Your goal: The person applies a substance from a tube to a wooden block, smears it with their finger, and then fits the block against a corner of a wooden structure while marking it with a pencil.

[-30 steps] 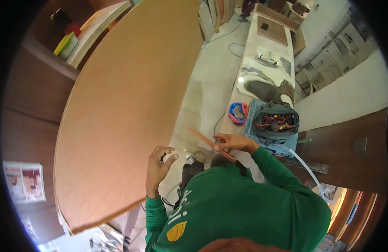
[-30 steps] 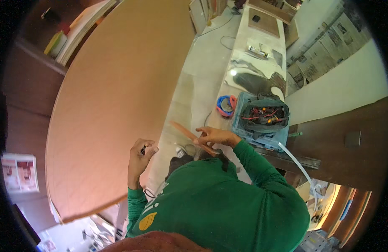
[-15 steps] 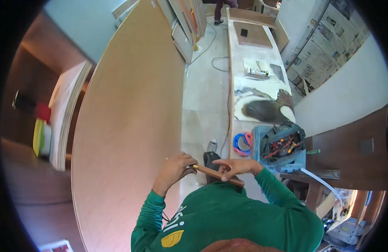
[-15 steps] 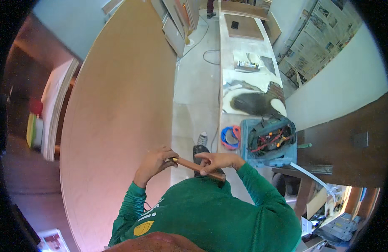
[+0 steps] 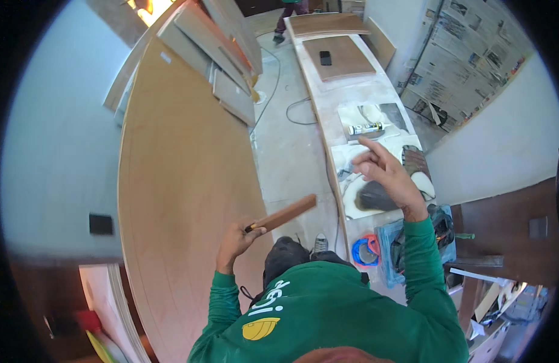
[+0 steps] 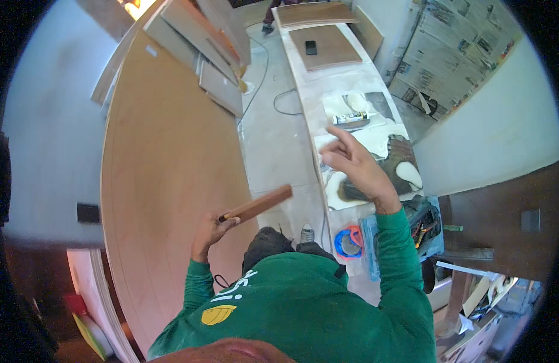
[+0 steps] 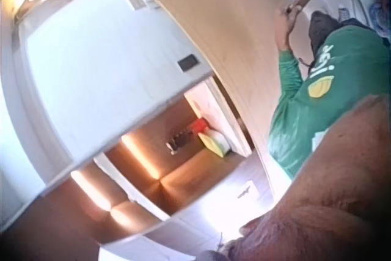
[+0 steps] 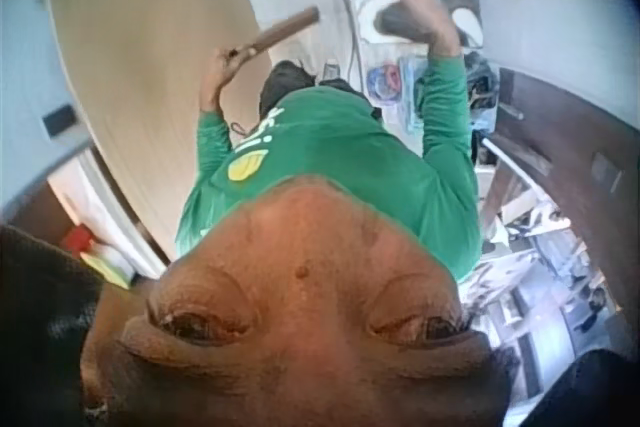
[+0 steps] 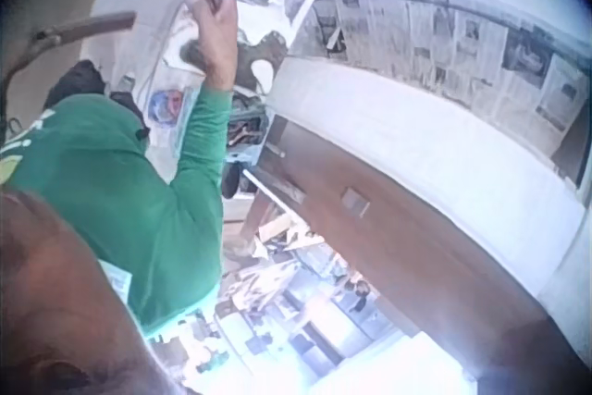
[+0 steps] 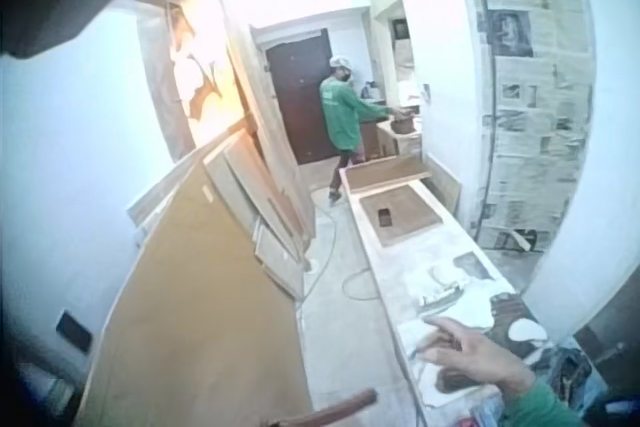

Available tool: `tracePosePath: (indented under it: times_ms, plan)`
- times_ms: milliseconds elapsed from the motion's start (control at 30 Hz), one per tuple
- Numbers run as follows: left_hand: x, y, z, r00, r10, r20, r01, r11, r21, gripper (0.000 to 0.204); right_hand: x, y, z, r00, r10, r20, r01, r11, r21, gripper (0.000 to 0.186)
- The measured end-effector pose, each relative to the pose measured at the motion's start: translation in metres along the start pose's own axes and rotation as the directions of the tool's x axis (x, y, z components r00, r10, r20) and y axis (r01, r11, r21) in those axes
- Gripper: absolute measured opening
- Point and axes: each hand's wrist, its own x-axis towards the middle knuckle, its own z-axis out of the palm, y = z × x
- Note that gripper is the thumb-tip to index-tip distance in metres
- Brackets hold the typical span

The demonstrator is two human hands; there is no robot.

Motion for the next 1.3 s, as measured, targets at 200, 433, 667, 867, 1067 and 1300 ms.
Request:
tracePosePath:
  times_ms: [200,433,667,867,1067,1300]
  plan:
    - [0.146,-0.059,-0.032,0.995,0.008,-0.098,-0.031,0.972,-0.234,0.034,0.069,-0.184,0.132,0.884,-0.286,0.371,0.274,0.958,0.085,0.086]
    - [0.285,-0.084,-0.113,0.981,0.088,-0.17,-0.106,0.989,-0.1,0.034,0.181,-0.215,0.185,0.804,-0.45,0.388,0.59,0.687,-0.424,0.079]
    - [0.402,-0.061,-0.195,0.981,-0.043,-0.19,0.021,0.993,-0.118,0.036,0.332,-0.113,0.128,0.958,-0.142,-0.25,0.147,0.989,0.001,0.05]
    - [0.496,-0.074,-0.216,0.981,-0.059,-0.183,0.04,0.994,-0.106,0.039,0.375,0.051,0.052,0.771,0.295,-0.565,-0.255,0.955,0.151,0.025]
    - [0.615,-0.08,-0.231,0.986,-0.002,-0.164,-0.007,0.998,-0.058,0.041,0.469,0.066,-0.009,0.828,0.314,-0.464,-0.35,0.937,0.007,0.017]
    - [0.749,-0.007,-0.295,0.988,-0.124,-0.09,0.125,0.992,0.014,0.041,0.671,0.04,-0.092,0.854,0.183,-0.487,-0.225,0.974,-0.028,0.037]
